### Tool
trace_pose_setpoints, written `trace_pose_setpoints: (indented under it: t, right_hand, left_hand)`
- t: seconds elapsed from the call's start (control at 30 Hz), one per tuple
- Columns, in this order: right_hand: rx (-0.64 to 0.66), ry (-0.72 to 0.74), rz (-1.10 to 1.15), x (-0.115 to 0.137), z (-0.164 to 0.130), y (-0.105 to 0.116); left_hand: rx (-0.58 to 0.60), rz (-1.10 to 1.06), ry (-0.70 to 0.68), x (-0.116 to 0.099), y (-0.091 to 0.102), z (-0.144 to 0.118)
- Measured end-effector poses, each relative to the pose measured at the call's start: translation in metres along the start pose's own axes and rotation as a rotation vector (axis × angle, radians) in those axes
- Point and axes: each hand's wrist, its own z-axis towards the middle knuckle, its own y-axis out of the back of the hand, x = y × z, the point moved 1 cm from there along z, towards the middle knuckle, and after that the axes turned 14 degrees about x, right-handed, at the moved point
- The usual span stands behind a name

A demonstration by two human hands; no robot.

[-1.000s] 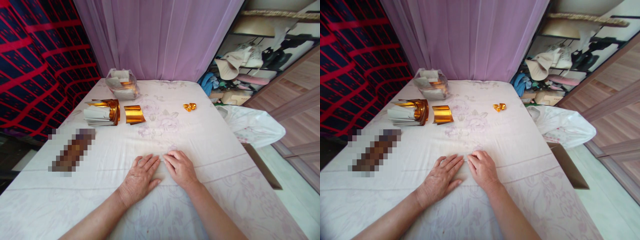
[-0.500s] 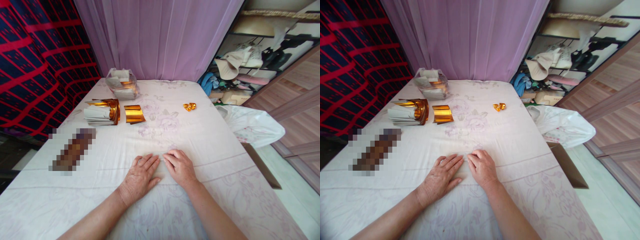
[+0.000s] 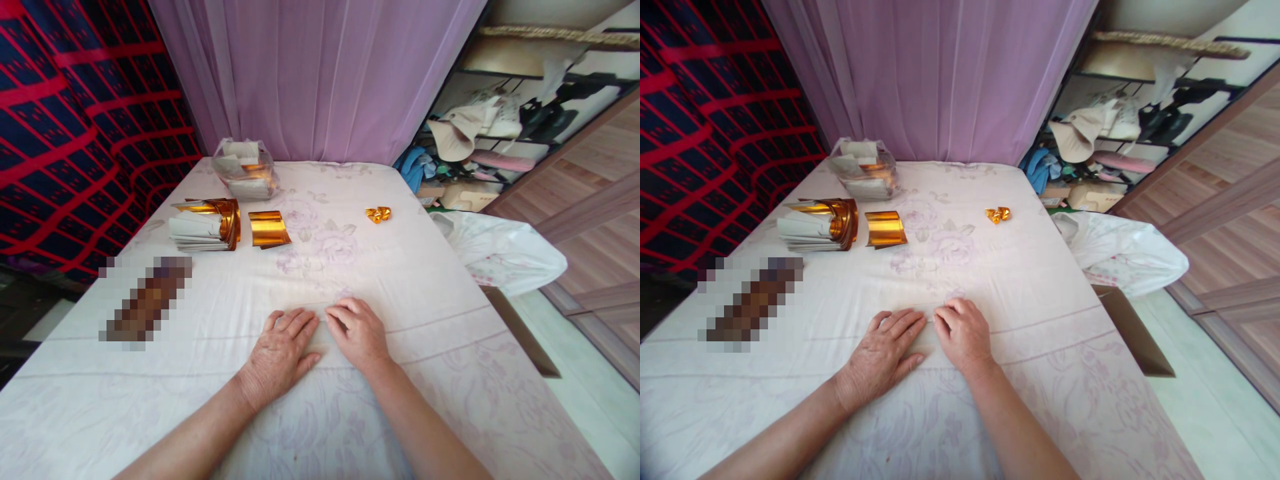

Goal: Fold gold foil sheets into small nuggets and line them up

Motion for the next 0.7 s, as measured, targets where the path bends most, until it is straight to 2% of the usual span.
trace_pose_setpoints:
  t: [0.7]
  right_hand:
    - [0.006, -0.058, -0.013, 0.0049, 0.0011, -0.0016]
  left_hand:
    - [-0.005, 0.037, 0.002, -0.0008, -0.0002, -0.0005]
